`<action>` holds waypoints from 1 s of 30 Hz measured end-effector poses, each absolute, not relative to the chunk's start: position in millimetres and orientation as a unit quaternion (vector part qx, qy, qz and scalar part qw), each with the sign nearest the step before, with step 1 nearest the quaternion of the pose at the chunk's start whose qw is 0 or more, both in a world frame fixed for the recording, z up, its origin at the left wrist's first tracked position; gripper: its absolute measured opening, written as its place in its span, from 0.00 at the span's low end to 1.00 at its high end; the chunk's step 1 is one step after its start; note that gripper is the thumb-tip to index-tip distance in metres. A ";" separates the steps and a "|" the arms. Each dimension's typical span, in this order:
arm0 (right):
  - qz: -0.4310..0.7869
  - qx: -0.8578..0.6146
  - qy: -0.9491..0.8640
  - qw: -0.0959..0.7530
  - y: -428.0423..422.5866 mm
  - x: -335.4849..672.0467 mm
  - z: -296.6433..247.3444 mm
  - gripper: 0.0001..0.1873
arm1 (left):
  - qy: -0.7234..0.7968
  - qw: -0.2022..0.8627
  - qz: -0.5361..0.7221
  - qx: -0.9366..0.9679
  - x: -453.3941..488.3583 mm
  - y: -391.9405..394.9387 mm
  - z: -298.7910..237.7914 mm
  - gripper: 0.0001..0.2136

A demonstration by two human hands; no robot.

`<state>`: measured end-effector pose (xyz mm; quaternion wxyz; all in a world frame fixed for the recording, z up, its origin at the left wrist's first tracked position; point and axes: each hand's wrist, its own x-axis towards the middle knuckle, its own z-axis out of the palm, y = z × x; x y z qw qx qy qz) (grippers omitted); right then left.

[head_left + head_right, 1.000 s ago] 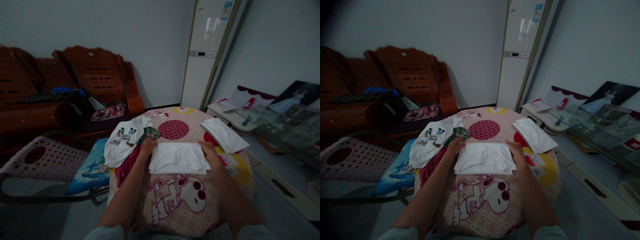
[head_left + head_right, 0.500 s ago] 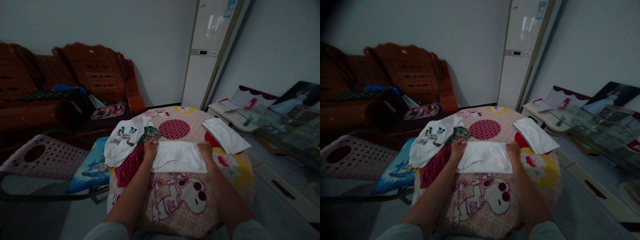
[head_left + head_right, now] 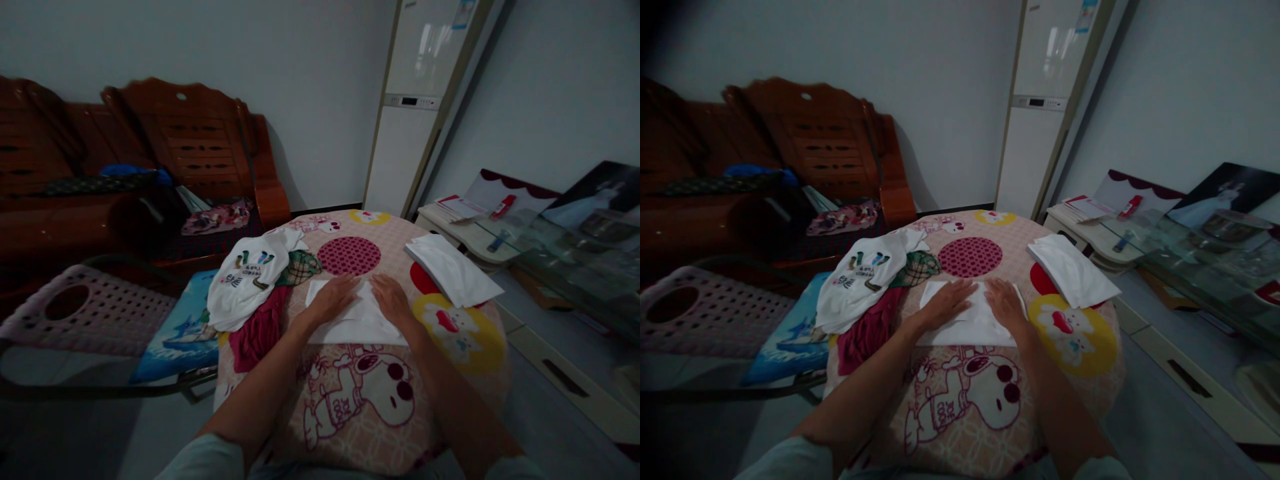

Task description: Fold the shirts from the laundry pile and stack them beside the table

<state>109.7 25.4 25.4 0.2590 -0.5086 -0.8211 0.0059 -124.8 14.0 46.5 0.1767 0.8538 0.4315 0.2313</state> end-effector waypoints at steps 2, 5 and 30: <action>0.021 -0.497 -0.834 0.238 26.3 109.2 14.7 0.23 | 0.417 0.167 0.179 0.875 -120.6 11.9 36.0 0.24; 0.029 -0.502 -0.833 0.230 27.6 112.4 3.7 0.24 | 0.428 0.147 0.147 0.879 -119.5 9.6 22.9 0.25; -0.011 -0.651 -0.684 0.328 34.9 162.0 -29.2 0.16 | 0.715 0.258 0.260 0.595 -180.9 20.8 34.2 0.12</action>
